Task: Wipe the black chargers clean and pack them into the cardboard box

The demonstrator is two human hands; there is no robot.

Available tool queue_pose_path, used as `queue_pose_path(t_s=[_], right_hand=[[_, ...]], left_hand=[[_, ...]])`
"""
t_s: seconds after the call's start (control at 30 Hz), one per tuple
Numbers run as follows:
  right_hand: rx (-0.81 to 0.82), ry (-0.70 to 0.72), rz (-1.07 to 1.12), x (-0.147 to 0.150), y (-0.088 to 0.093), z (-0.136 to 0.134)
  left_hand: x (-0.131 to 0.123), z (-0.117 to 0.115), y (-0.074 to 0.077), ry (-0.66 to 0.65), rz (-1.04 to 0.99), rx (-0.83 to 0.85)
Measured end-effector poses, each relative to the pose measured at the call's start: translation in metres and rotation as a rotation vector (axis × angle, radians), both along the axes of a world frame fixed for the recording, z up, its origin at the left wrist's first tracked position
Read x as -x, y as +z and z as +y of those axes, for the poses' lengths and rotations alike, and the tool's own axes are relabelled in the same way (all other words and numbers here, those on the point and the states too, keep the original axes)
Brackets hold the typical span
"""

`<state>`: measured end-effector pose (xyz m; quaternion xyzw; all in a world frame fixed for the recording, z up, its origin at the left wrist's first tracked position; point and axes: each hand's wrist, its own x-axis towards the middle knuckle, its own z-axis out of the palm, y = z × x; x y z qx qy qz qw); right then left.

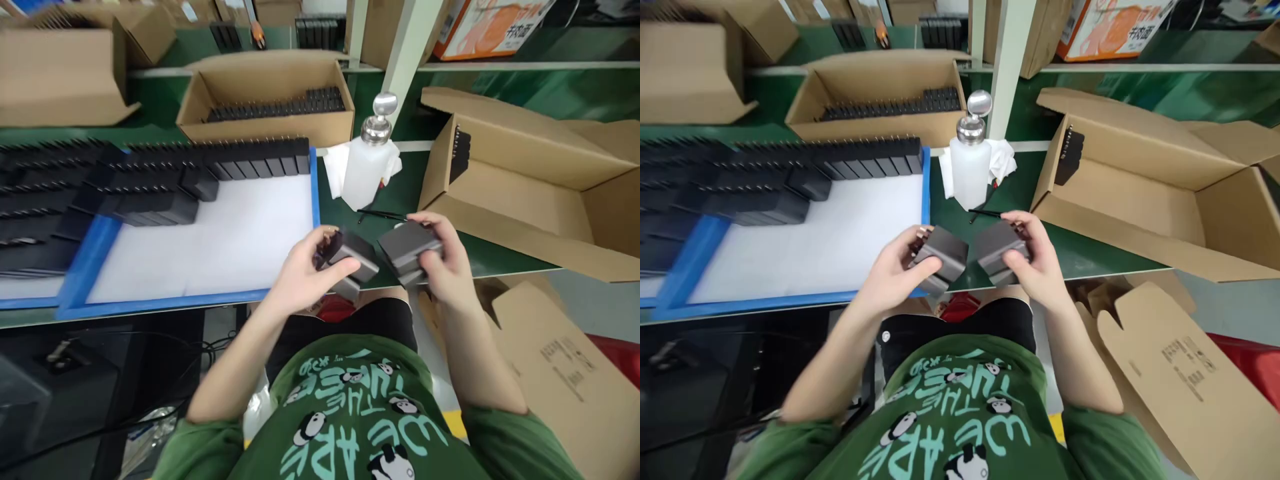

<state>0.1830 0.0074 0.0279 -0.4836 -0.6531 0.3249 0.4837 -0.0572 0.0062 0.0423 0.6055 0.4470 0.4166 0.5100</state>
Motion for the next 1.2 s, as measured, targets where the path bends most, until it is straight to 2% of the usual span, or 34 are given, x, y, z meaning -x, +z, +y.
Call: queue_pose_path(t_s=[0.07, 0.13, 0.23, 0.3, 0.4, 0.53, 0.77, 1.2], right_hand=[[0.247, 0.052, 0.460, 0.015, -0.003, -0.012], [0.483, 0.164, 0.780, 0.031, -0.005, -0.021], [0.685, 0.236, 1.052, 0.049, -0.004, -0.029], [0.780, 0.242, 1.147, 0.053, -0.003, -0.031], [0.842, 0.254, 1.208, 0.053, -0.006, -0.034], [0.812, 0.288, 1.234, 0.053, -0.012, -0.039], [0.770, 0.301, 1.227, 0.059, -0.011, -0.047], [0.770, 0.377, 1.262, 0.061, -0.007, -0.046]], left_hand=[[0.000, -0.017, -0.004, 0.077, -0.389, 0.175], [-0.005, -0.030, -0.008, 0.164, -0.544, 0.283], [-0.012, -0.040, -0.010, 0.286, -0.796, 0.535], [-0.015, -0.042, -0.007, 0.274, -0.873, 0.625], [-0.017, -0.042, -0.002, 0.206, -0.933, 0.728], [-0.020, -0.043, 0.000, 0.164, -1.054, 0.850], [-0.021, -0.047, -0.005, 0.068, -1.108, 0.820], [-0.020, -0.044, -0.008, 0.041, -1.076, 0.764]])
